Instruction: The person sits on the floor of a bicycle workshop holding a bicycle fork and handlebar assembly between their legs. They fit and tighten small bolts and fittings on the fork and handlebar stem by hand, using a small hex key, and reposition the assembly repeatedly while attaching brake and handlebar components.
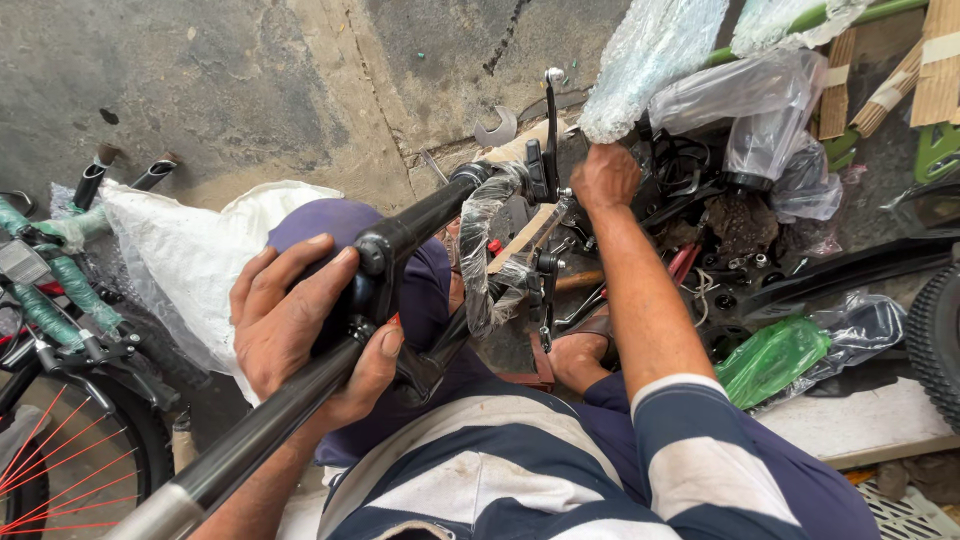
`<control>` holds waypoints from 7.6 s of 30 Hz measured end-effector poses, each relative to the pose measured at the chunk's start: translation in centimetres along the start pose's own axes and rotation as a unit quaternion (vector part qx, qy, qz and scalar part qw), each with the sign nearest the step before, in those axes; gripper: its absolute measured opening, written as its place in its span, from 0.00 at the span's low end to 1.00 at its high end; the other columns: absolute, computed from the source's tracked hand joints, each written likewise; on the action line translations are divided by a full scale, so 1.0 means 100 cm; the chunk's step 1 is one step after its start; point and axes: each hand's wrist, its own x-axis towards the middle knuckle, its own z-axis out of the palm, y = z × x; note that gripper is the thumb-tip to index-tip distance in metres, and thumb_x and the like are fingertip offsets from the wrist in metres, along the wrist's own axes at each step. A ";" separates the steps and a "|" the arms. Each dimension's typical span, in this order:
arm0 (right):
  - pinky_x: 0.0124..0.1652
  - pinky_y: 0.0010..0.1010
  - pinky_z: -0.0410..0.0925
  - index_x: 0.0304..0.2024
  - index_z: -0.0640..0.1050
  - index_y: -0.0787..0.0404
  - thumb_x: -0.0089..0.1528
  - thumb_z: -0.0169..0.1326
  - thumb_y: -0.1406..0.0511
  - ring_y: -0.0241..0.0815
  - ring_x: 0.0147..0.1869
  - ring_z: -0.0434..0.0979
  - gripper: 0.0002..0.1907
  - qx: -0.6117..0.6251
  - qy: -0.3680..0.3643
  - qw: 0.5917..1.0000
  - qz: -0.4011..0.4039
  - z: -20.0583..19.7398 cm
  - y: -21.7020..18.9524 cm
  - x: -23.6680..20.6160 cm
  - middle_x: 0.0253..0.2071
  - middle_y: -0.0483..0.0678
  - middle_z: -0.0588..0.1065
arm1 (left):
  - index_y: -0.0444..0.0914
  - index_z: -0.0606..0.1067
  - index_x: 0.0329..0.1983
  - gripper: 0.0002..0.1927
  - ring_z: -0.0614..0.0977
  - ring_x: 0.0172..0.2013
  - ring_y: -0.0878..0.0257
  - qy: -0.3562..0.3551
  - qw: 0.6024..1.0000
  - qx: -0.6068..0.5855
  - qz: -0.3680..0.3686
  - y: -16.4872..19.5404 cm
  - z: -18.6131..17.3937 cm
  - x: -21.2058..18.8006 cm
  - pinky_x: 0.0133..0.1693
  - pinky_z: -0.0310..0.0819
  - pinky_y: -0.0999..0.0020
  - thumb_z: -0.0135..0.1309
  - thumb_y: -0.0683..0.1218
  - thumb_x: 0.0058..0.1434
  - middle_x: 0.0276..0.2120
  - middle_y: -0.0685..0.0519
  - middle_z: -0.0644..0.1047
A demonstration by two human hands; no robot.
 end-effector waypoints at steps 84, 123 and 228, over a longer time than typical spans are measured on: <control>0.43 0.43 0.75 0.47 0.78 0.68 0.69 0.62 0.58 0.55 0.44 0.83 0.18 0.038 0.293 0.811 -0.505 -0.144 0.002 -0.117 0.42 0.56 0.79 | 0.37 0.77 0.63 0.29 0.77 0.63 0.51 0.011 0.997 -0.063 0.050 -0.011 -0.012 -0.011 0.71 0.56 0.47 0.65 0.54 0.62 0.55 0.47 0.81; 0.53 0.44 0.76 0.49 0.78 0.66 0.61 0.63 0.59 0.55 0.52 0.83 0.21 -0.100 0.256 0.757 -0.593 -0.157 0.020 -0.121 0.47 0.57 0.80 | 0.36 0.78 0.60 0.28 0.78 0.62 0.52 0.015 0.997 -0.061 0.045 -0.009 -0.010 -0.008 0.72 0.56 0.48 0.64 0.55 0.61 0.53 0.47 0.81; 0.37 0.37 0.68 0.47 0.81 0.63 0.73 0.53 0.60 0.45 0.36 0.74 0.13 0.461 0.015 0.884 -0.077 -0.088 -0.002 -0.021 0.38 0.52 0.77 | 0.35 0.79 0.58 0.28 0.79 0.60 0.50 0.010 0.998 -0.057 0.039 -0.007 -0.013 -0.001 0.70 0.57 0.49 0.65 0.54 0.59 0.50 0.48 0.82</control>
